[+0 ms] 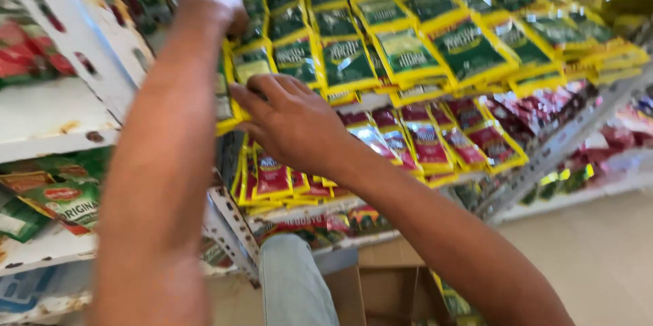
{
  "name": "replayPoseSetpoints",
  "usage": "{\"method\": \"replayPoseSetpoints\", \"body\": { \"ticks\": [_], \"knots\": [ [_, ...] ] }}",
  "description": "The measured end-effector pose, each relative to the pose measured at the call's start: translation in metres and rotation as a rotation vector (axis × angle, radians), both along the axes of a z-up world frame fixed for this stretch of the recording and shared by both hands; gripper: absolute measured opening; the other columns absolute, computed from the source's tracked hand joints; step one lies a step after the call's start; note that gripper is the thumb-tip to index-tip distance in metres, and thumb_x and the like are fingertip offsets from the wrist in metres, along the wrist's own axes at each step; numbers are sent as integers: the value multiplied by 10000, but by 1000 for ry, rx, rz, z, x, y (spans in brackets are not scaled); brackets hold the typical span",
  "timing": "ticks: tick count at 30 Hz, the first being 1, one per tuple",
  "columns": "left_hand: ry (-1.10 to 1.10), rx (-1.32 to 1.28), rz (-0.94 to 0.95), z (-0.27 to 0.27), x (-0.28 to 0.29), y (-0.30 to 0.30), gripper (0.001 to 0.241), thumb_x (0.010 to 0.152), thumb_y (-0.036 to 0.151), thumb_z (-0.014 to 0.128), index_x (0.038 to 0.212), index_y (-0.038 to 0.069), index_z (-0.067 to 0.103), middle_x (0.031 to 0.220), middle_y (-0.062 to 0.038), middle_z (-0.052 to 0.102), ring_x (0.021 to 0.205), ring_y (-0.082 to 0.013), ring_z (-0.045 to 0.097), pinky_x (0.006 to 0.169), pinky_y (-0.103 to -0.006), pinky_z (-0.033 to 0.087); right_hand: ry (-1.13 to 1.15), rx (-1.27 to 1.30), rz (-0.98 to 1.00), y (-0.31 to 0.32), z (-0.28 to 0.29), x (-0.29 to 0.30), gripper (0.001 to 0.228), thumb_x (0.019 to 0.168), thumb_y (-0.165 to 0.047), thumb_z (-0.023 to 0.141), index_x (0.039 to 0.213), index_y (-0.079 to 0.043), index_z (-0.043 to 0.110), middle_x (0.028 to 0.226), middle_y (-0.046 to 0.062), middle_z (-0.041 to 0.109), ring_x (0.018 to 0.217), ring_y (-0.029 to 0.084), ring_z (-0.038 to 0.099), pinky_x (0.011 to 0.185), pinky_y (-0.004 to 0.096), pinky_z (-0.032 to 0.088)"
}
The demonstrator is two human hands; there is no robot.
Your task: Stocking shelves with condiment sachets from a box.
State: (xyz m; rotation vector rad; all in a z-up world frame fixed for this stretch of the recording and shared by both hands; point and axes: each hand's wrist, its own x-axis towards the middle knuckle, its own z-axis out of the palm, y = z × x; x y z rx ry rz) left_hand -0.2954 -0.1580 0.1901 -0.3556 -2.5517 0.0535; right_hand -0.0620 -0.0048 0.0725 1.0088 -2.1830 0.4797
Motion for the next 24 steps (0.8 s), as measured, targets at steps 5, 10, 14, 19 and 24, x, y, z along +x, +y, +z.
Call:
{"method": "replayPoseSetpoints", "body": {
  "ticks": [5,10,14,19,24],
  "knots": [
    [24,-78,-111,-31,55,15,343,797,279,831,1030,30,791,965,-225,740,856,-389,731,736,-499,577,230,53,-4,33,-16,18,567,924,-118,695,1458,-8,540,1364,158,546,1334,348,543,1177,499,425],
    [572,62,-544,-45,189,59,315,1071,368,757,1037,56,734,878,-168,694,767,-393,663,647,-525,487,308,62,-72,83,-39,49,405,891,-49,690,1293,-60,641,1368,141,575,1387,335,515,1215,501,404],
    [437,228,-910,-93,259,96,234,1030,231,753,1083,22,665,980,-165,652,851,-374,655,716,-480,505,255,42,-122,135,-70,65,352,871,-52,705,1222,-54,674,1338,150,588,1317,347,568,1156,481,457],
    [223,458,-1238,-177,287,143,206,929,172,786,1069,50,695,1002,-104,676,935,-315,672,829,-454,531,99,-90,-212,199,-128,86,329,788,-144,780,1073,-75,629,1306,187,598,1126,375,647,938,461,544],
    [-156,633,-1304,-295,278,205,155,927,152,745,1031,48,696,997,-111,695,943,-324,680,861,-449,541,-229,-240,-505,242,-194,125,288,869,-53,718,1153,-92,683,1255,133,635,1050,329,691,854,433,571]
  ]
}}
